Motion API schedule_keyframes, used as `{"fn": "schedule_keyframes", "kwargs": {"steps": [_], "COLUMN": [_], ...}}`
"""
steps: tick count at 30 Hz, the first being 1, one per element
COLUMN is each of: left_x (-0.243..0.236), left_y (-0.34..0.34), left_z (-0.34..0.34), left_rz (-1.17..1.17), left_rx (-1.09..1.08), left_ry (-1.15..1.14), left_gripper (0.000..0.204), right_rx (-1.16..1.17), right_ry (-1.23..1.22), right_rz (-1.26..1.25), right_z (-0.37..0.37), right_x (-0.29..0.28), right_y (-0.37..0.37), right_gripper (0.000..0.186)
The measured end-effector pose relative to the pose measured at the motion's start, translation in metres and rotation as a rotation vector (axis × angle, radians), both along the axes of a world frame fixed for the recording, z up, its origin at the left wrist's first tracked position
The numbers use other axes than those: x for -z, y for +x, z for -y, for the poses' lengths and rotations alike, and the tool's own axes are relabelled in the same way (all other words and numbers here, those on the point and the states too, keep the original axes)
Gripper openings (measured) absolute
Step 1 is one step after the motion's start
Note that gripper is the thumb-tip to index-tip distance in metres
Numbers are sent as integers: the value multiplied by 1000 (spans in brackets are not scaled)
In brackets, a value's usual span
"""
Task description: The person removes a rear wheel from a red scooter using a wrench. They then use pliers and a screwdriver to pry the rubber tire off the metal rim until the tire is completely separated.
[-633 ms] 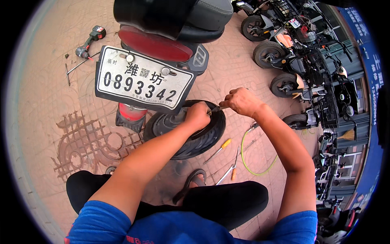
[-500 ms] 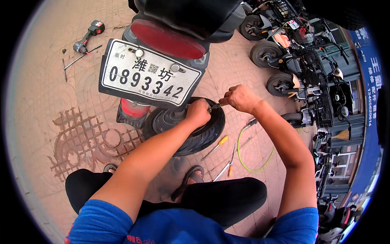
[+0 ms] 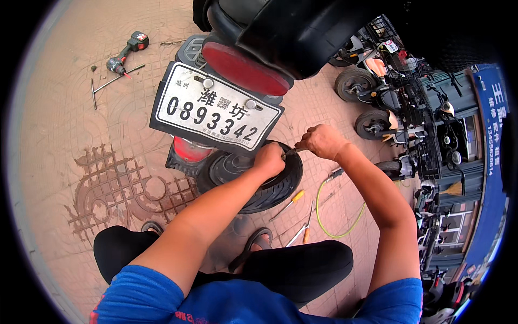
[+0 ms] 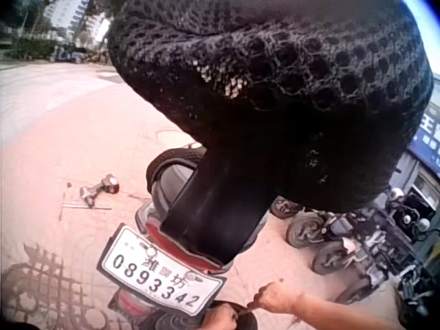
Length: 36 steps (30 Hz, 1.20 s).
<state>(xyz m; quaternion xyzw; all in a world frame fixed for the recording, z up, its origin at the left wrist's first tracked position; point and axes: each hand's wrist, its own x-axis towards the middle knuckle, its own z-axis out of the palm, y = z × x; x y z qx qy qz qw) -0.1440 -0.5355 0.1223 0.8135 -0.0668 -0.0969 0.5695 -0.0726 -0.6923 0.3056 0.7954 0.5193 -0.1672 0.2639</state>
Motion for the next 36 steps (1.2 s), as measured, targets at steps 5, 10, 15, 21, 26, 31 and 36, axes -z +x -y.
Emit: {"fn": "schedule_keyframes", "kwargs": {"steps": [5,10,15,21,26,31,36], "left_x": [5,-2,4,17,11,6,11], "left_y": [0,-5,-2,8,4,2,5], "left_z": [-1,0,4,4,8,5,6], "left_rz": [38,20,37,45,77,94,125], "left_rx": [-42,-4,-30,13,36,23,-3], "left_ry": [16,3,34,57,63,39,39], "left_gripper": [12,11,13,17,18,17,16], "right_rx": [-3,8,2,-26,-25,-6,6], "right_ry": [-1,16,39,125,152,136,162], "right_rz": [34,15,8,-12,-16,-26,-32], "right_z": [0,8,1,3,13,15,14], "right_x": [3,4,1,9,12,13,13], "right_y": [0,-2,0,8,7,9,10], "right_gripper": [33,33,33,31,30,22,23]}}
